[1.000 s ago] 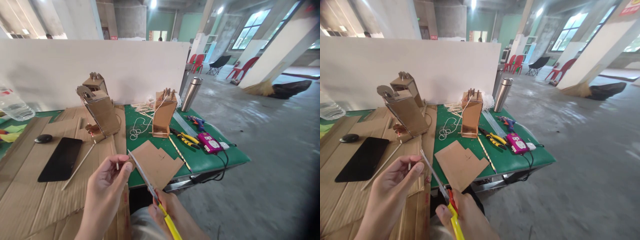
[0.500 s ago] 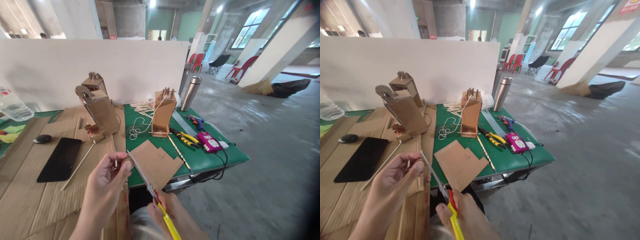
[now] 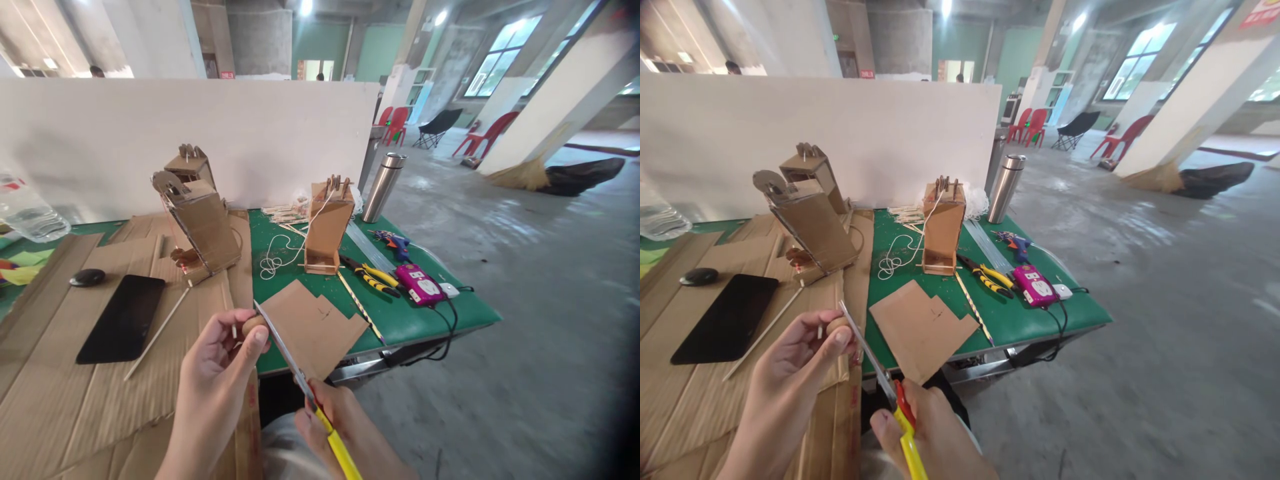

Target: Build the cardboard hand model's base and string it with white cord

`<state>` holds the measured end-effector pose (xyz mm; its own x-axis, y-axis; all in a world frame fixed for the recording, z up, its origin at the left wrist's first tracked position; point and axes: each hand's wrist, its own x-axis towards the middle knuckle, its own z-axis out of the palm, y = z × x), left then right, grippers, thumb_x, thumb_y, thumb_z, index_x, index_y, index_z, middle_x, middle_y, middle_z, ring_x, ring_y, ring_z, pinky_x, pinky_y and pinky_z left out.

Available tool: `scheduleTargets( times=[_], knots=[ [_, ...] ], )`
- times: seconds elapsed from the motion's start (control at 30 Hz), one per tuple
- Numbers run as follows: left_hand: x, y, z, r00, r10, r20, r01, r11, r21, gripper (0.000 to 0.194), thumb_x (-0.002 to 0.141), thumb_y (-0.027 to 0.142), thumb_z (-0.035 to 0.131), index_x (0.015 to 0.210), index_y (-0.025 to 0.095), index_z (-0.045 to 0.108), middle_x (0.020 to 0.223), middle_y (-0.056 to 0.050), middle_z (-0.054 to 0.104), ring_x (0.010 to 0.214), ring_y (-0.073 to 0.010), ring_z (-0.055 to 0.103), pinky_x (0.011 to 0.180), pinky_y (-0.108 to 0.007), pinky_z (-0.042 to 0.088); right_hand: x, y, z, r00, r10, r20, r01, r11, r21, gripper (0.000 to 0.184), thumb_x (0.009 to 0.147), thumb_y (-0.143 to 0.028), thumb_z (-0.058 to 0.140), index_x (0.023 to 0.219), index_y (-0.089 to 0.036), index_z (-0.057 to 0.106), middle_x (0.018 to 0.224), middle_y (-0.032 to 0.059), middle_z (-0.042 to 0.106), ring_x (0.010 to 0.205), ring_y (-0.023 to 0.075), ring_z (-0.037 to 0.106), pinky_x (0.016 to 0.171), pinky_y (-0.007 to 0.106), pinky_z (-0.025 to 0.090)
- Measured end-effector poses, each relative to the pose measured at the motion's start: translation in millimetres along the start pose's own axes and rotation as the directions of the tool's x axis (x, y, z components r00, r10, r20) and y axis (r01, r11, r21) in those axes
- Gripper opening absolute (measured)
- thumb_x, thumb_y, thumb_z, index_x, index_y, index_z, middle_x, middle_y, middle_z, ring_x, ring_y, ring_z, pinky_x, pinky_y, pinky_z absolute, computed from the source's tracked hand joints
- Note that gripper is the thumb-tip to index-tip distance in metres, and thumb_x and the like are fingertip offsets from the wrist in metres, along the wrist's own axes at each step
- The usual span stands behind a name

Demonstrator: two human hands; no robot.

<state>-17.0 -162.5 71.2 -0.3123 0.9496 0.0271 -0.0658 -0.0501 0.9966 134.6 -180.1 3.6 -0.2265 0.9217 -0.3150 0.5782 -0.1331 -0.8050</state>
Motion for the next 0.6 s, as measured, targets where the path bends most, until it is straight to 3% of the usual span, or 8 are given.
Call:
scheduleTargets(
  times=[0.17, 0.33, 0.6],
  knots=[
    [3.3, 3.7, -0.2, 1.000, 0.004, 0.018, -0.005, 0.999, 0.053, 0.028, 0.068, 0.034, 0.074, 0.088, 0.016, 0.063, 0.070, 0.001, 0.064, 0.063, -0.0104, 0.060, 0.059, -0.018, 0.051, -1.8, -4.9, -4.0, 1.000, -0.007, 0.029, 0.006, 0.999, 0.033, 0.024, 0.071, -0.027, 0.058, 0.059, -0.020, 0.039, 0.049, -0.0067, 0.033, 0.047, 0.0078, 0.030, 0.044, 0.021, 0.023],
    [6.9, 5.3, -0.3, 0.999, -0.026, 0.037, 0.022, 0.992, 0.124, 0.029, 0.069, 0.037, 0.071, 0.086, 0.016, 0.063, 0.068, 0.000, 0.061, 0.062, -0.0112, 0.056, 0.054, -0.019, 0.047, -6.0, -7.5, -10.3, 0.987, -0.134, 0.091, 0.122, 0.984, 0.132, 0.026, 0.078, -0.032, 0.050, 0.063, -0.021, 0.032, 0.053, -0.0082, 0.026, 0.048, 0.0070, 0.023, 0.043, 0.021, 0.019],
    [16.6, 5.1, -1.3, 0.991, -0.093, 0.100, 0.075, 0.982, 0.172, 0.029, 0.069, 0.040, 0.070, 0.085, 0.017, 0.063, 0.064, 0.002, 0.058, 0.055, -0.0096, 0.053, 0.047, -0.018, 0.042, -4.4, 2.4, -9.2, 0.990, -0.134, 0.050, 0.129, 0.988, 0.086, 0.030, 0.082, -0.043, 0.050, 0.066, -0.020, 0.039, 0.055, -0.0071, 0.029, 0.051, 0.0077, 0.024, 0.045, 0.022, 0.019]
  ],
)
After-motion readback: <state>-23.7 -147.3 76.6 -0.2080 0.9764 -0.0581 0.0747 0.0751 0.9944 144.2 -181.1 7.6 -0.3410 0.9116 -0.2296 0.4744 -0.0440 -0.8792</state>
